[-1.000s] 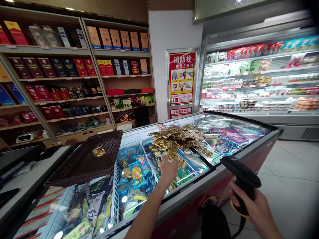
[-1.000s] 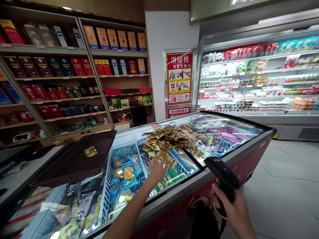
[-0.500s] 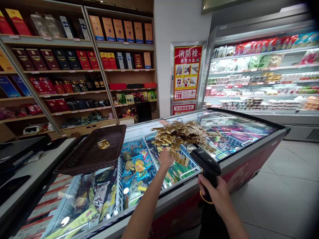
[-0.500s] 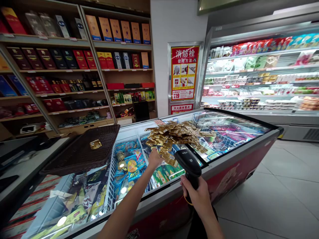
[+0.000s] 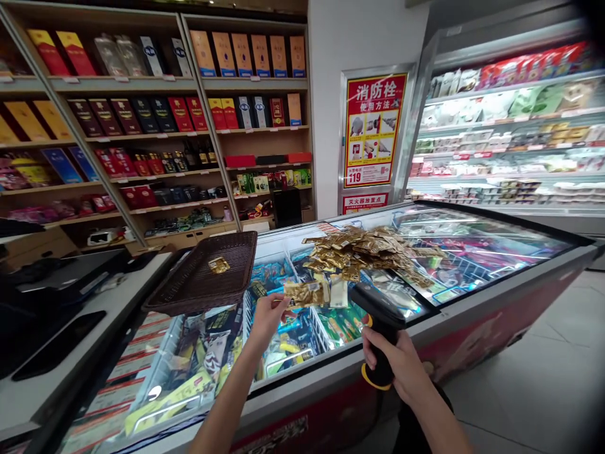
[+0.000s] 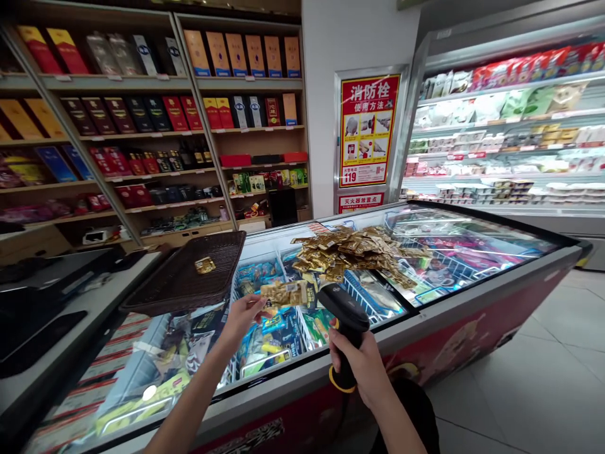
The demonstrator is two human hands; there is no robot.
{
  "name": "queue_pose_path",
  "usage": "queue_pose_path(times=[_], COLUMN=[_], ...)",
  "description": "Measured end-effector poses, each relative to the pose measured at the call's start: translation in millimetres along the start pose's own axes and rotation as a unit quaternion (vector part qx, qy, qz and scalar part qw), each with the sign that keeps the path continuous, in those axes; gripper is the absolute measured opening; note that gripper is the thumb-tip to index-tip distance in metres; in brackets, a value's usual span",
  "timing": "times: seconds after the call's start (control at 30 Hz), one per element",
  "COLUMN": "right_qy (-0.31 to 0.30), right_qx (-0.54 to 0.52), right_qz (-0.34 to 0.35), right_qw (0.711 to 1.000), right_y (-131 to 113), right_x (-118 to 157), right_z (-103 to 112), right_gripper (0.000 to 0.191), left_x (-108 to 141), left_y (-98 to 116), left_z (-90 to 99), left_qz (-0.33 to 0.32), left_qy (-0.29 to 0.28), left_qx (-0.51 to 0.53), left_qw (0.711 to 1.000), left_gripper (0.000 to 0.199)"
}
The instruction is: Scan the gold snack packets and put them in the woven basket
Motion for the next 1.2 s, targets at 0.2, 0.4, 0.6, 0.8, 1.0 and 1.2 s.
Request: queue_pose_path(times=[0.2,0.4,0.6,0.8,1.0,1.2], right_qy=[-0.043,-0.056,-0.08,-0.081,-0.091,-0.121], right_qx=[0.098,0.122,0.147,0.16,0.159,0.159], right_qz=[0.002,-0.017,-0.026,-0.029,-0.026,0.0], right_qw=[0.994,0.991,0.986,0.983,0.983,0.98], right_y=[1.7,7.4,11.4,14.3,12.3,0.0], right_x=[-1.8,2.9,6.5,7.4,2.3,-14.6], right_z=[-45.9,-68.4,-80.0,-82.5,-84.3,-82.1], right_gripper=[0.045,0.046,0.044,0.042,0.04,0.039], left_x=[30.2,45.2,46.3,43.6,41.8,31.1], left_y=[38.7,60.1,62.7,60.7,53.7,51.5], left_z=[73.4,88.4,84.1,77.4,77.1,112.5], left_qz=[-0.052,-0.063,-0.068,-0.064,-0.054,-0.032], left_qy=[0.124,0.138,0.132,0.128,0.128,0.185], left_qx=[0.023,0.036,0.032,0.037,0.043,0.077], left_qw=[0.991,0.988,0.988,0.989,0.989,0.979], left_gripper=[0.058,0.062,0.063,0.063,0.064,0.056])
Point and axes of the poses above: each hand's wrist, its own x-axis away from the middle knuckle, its own z-axis out of the back of the hand, y = z × x, the point moved 8 cm from there along -x, towards the middle knuckle, and after that the axes turned 12 degrees about -z, right-handed, at the moved point
